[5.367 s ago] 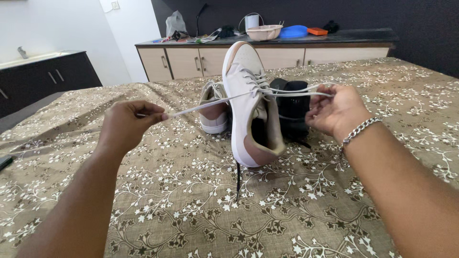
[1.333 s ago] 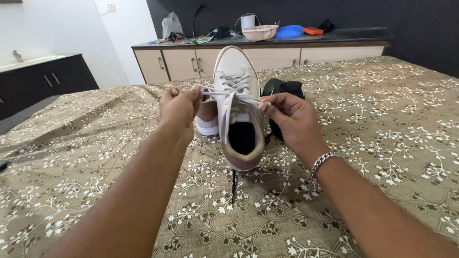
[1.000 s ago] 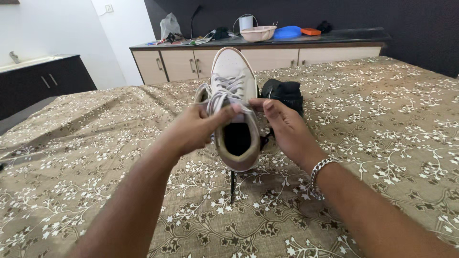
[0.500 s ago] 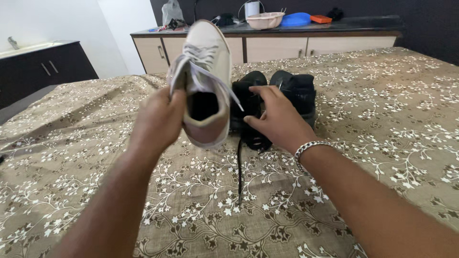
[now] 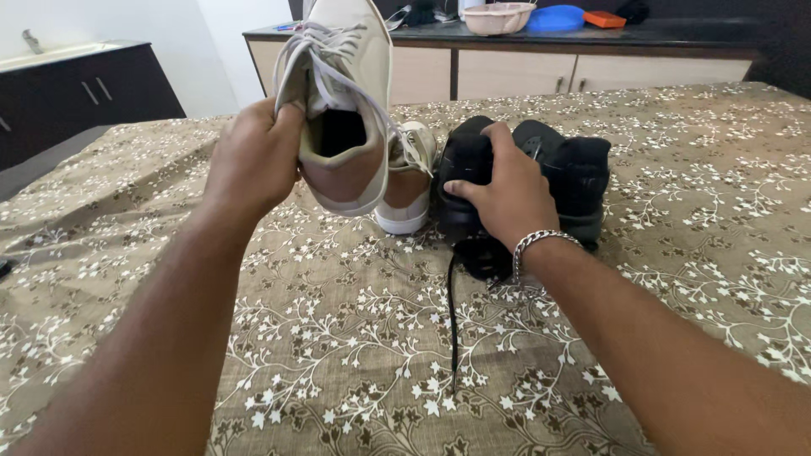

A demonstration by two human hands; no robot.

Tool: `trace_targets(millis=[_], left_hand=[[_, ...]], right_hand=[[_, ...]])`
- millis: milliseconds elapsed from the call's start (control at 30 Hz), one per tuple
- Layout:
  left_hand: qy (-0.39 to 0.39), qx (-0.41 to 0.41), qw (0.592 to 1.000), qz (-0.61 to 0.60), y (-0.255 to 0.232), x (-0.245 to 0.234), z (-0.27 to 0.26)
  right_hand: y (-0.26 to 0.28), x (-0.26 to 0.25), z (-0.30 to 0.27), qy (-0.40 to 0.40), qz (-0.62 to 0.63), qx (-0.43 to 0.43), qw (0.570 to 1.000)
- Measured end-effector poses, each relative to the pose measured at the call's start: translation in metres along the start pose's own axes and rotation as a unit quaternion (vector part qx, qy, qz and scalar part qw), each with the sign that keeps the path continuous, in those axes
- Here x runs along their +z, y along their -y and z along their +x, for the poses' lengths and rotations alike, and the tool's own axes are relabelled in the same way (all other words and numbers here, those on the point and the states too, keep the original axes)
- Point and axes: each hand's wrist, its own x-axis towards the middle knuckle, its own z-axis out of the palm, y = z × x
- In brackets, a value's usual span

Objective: The person removes the laces from a white sneaker and then re-laces it by threading the laces through the eyelets and tying a knot. The person then picks up a black shoe and begins to lace it.

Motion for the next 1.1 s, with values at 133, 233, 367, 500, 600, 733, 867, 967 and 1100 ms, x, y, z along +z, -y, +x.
trace_targets(millis=[133, 233, 367, 500, 600, 733, 867, 967, 1100], left_hand=[[0.033, 0.018, 0.999, 0.009, -0.011, 0.017, 0.028], [0.081, 0.026, 0.996, -0.036, -0.02, 0.041, 0.054], [0.109, 0.257, 0.932, 0.233, -0.037, 0.082, 0.081], [0.224, 0.071, 0.965, 0.115, -0.057, 0.139, 0.087], [0.269, 0.137, 0.926, 0.226, -0.058, 0.168, 0.079], [0.226, 0.209, 0.899, 0.311, -0.059, 0.173, 0.061], [0.204, 0.068, 0.944, 0.251, -0.062, 0.136, 0.043], [0.227, 0.074, 0.893, 0.383, -0.062, 0.113, 0.031], [0.266, 0.01, 0.906, 0.328, -0.045, 0.106, 0.015]], right_hand=[[-0.009, -0.021, 0.017, -0.132, 0.037, -0.105, 0.985], [-0.015, -0.051, 0.039, -0.185, 0.072, -0.097, 0.975], [-0.021, -0.1, 0.063, -0.26, 0.002, -0.289, 0.921], [-0.028, -0.123, 0.065, -0.219, 0.011, -0.267, 0.939], [-0.035, -0.118, 0.061, -0.19, 0.035, -0.27, 0.943], [-0.045, -0.106, 0.054, -0.178, 0.063, -0.331, 0.925], [-0.045, -0.088, 0.042, -0.139, 0.153, -0.275, 0.939], [-0.041, -0.083, 0.034, -0.114, 0.21, -0.286, 0.928], [-0.031, -0.084, 0.026, -0.122, 0.231, -0.273, 0.926]])
